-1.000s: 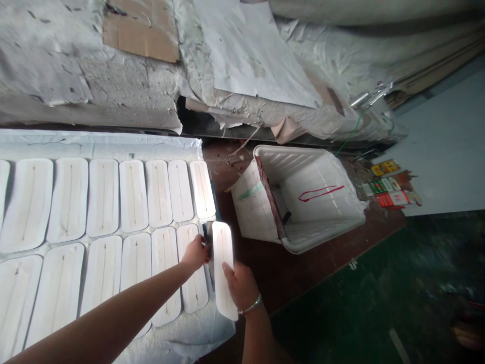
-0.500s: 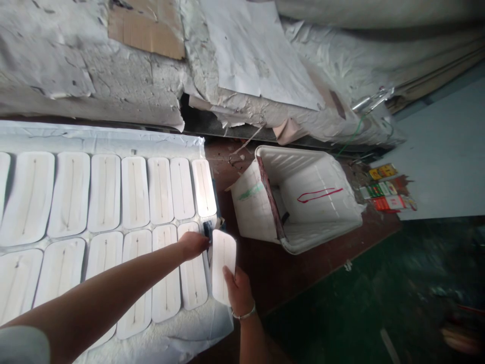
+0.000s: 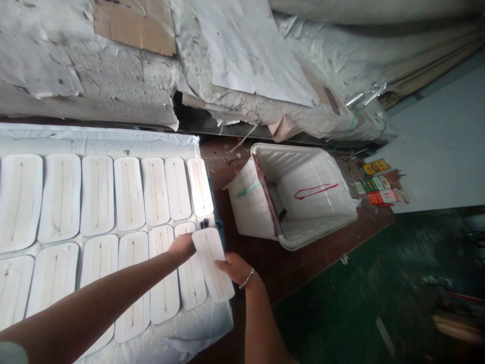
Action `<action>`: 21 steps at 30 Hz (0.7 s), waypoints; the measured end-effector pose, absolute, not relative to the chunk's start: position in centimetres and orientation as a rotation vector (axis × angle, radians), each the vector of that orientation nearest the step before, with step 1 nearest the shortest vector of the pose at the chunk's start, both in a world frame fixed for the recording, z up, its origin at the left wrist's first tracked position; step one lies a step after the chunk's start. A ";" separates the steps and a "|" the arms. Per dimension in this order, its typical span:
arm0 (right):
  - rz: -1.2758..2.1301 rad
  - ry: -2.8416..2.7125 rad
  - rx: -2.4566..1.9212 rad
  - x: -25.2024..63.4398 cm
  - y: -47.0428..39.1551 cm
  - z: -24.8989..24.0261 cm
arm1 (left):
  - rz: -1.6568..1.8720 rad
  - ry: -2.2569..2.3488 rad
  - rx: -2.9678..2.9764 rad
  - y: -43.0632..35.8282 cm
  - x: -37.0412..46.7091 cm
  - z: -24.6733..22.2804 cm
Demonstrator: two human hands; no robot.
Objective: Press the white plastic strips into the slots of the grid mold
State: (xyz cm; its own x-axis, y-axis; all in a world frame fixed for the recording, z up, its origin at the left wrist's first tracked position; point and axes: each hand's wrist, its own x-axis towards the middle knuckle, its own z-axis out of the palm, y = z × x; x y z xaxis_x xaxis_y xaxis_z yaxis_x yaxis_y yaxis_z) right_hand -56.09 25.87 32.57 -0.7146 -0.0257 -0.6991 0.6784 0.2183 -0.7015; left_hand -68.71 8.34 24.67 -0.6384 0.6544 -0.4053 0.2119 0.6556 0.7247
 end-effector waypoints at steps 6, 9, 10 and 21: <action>-1.420 2.026 0.713 -56.9 26.1 31.7 | 1.103 2.196 0.495 6.5 -68.4 25.2; -1.416 2.029 0.699 -57.0 25.3 31.4 | 1.099 2.203 0.718 7.3 -70.0 25.0; -1.455 2.007 0.698 -56.7 25.2 31.2 | 1.047 2.171 0.825 7.6 -70.8 25.0; -1.553 2.217 1.099 -54.3 26.3 30.2 | 0.558 2.167 1.234 9.9 -74.6 25.3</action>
